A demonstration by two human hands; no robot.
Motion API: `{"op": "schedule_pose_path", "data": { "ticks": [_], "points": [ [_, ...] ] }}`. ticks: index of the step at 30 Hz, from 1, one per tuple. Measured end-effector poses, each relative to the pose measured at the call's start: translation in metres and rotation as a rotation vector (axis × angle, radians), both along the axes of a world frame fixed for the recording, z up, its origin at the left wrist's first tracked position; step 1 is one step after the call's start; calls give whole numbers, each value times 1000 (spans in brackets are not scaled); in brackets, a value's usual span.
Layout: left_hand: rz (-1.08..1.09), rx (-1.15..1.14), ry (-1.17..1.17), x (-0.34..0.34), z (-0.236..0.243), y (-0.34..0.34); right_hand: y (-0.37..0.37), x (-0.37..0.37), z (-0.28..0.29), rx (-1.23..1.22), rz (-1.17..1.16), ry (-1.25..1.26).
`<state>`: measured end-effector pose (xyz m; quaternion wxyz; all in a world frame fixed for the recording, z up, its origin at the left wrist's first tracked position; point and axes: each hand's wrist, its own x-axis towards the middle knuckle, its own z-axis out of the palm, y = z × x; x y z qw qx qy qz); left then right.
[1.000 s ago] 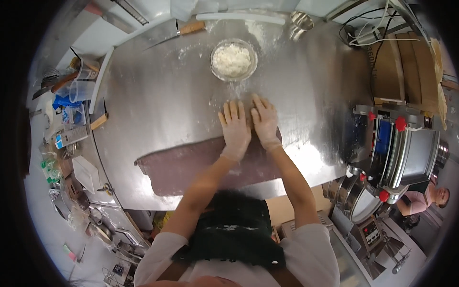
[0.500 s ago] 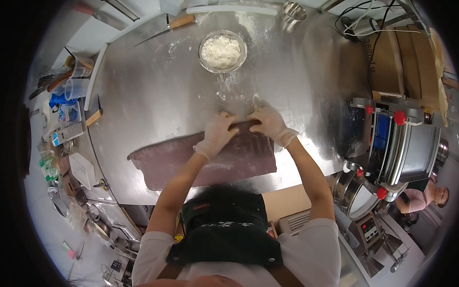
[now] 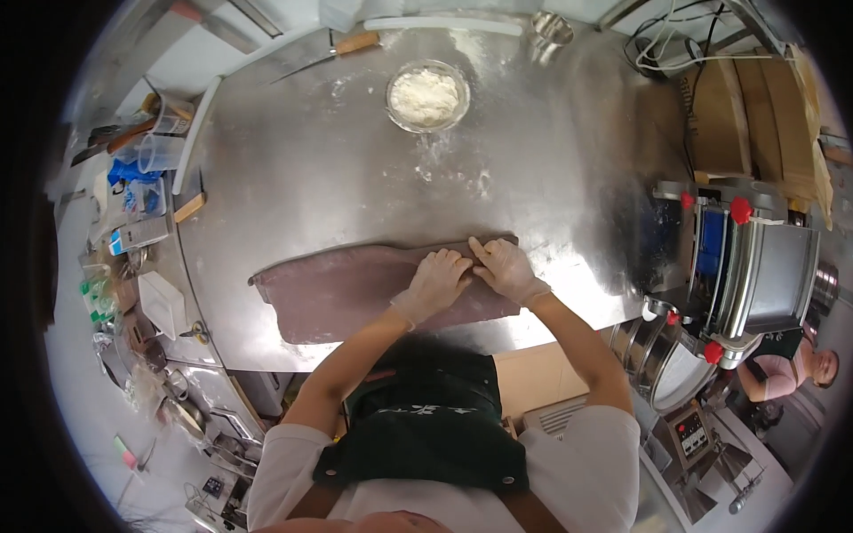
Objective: The person rolls a long piece of dark purple dough on a metal table by hand to lengthen it. They then use a bench scraper to cut small portions from the end of the long dough roll, weighing each piece on a digital scale and rolling the portions into small balls by hand.
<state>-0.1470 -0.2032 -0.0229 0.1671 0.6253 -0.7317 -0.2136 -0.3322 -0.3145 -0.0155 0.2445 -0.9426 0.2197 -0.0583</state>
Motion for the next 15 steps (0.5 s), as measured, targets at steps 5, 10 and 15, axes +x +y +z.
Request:
{"op": "schedule_pose_path", "data": {
  "ticks": [5,10,15],
  "points": [
    [315,-177,174,101,23,11,-4,49,41,-15,-37,142],
    [149,-74,-74,142,-14,54,33,142,-1,-105,138,-23],
    [173,-350,-14,110,-6,112,86,129,1,-77,304,151]
  ]
}}
